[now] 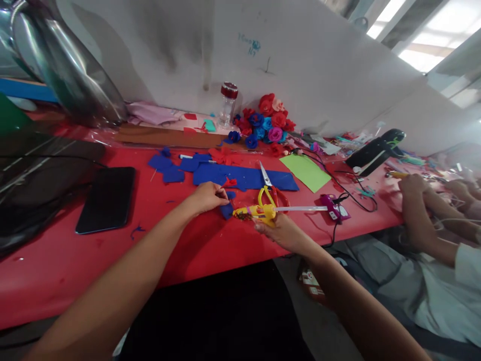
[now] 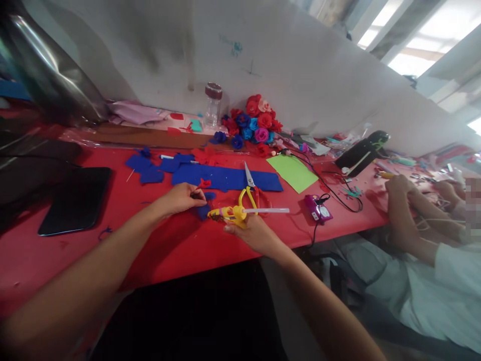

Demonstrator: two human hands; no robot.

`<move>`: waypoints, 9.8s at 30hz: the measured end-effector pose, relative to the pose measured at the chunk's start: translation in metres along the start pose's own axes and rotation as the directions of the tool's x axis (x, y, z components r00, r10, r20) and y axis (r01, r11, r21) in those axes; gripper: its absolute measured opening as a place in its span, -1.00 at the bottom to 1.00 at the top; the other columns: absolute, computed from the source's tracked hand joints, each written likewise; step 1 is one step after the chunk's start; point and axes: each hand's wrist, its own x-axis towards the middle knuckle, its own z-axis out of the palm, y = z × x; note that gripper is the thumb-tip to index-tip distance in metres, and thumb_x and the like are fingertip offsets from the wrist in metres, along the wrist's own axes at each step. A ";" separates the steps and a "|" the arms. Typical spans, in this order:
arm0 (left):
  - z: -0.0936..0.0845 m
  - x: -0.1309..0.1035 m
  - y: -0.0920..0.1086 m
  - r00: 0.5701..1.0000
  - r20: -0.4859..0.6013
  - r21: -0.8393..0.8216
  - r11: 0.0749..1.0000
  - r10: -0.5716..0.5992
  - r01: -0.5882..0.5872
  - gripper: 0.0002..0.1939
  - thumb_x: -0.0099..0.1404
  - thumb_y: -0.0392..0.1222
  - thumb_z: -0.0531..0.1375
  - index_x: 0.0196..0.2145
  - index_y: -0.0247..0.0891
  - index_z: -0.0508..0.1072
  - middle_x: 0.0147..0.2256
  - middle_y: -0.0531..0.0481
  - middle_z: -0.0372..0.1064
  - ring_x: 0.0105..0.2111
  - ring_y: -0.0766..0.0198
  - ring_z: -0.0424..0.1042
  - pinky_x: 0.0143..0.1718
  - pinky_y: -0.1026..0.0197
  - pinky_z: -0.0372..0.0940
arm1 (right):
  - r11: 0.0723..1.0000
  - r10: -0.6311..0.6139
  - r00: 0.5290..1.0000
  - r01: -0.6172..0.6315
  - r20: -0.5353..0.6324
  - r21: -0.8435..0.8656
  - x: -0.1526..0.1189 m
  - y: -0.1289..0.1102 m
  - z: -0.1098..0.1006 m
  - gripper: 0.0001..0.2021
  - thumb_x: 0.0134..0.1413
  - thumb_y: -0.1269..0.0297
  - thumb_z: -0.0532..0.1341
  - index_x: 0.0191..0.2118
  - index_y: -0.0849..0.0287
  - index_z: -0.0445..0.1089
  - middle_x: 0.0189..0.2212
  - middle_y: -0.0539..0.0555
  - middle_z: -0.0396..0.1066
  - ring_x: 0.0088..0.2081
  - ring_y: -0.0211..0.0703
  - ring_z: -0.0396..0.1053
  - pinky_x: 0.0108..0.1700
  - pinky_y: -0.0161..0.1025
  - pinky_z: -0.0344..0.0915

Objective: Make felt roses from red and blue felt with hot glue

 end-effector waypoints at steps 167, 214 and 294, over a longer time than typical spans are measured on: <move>-0.001 -0.006 0.010 0.846 -0.416 -0.721 0.688 -0.333 -0.084 -0.74 -0.16 -0.17 0.46 -0.46 -0.32 0.63 -0.46 -0.08 0.57 -0.52 0.29 0.50 -0.40 0.22 0.44 | 0.546 0.210 0.959 0.045 -0.189 0.837 0.138 -0.034 0.012 -0.84 -0.21 0.17 0.38 -0.51 0.15 0.50 -0.54 -0.02 0.42 -0.44 -0.27 0.31 -0.30 -0.25 0.23; 0.004 0.000 0.009 0.820 -0.428 -0.746 0.661 -0.380 -0.083 -0.65 -0.31 -0.10 0.49 -0.55 -0.31 0.54 -0.57 0.04 0.49 -0.51 0.24 0.50 -0.28 0.14 0.44 | 0.551 0.133 0.966 0.113 -0.221 0.827 0.135 -0.039 0.040 -0.78 -0.18 0.11 0.40 -0.44 0.16 0.57 -0.52 -0.01 0.47 -0.41 -0.25 0.34 -0.29 -0.25 0.30; 0.002 -0.004 0.005 0.830 -0.495 -0.602 0.790 -0.258 -0.114 -0.80 -0.06 -0.09 0.38 -0.50 -0.29 0.60 -0.56 0.01 0.49 -0.48 0.26 0.45 -0.31 0.19 0.40 | 0.807 -0.112 0.974 0.205 -0.198 0.554 0.134 -0.029 0.043 -0.94 -0.07 0.29 0.32 -0.47 0.13 0.49 -0.47 0.00 0.45 -0.39 -0.18 0.40 -0.27 -0.20 0.35</move>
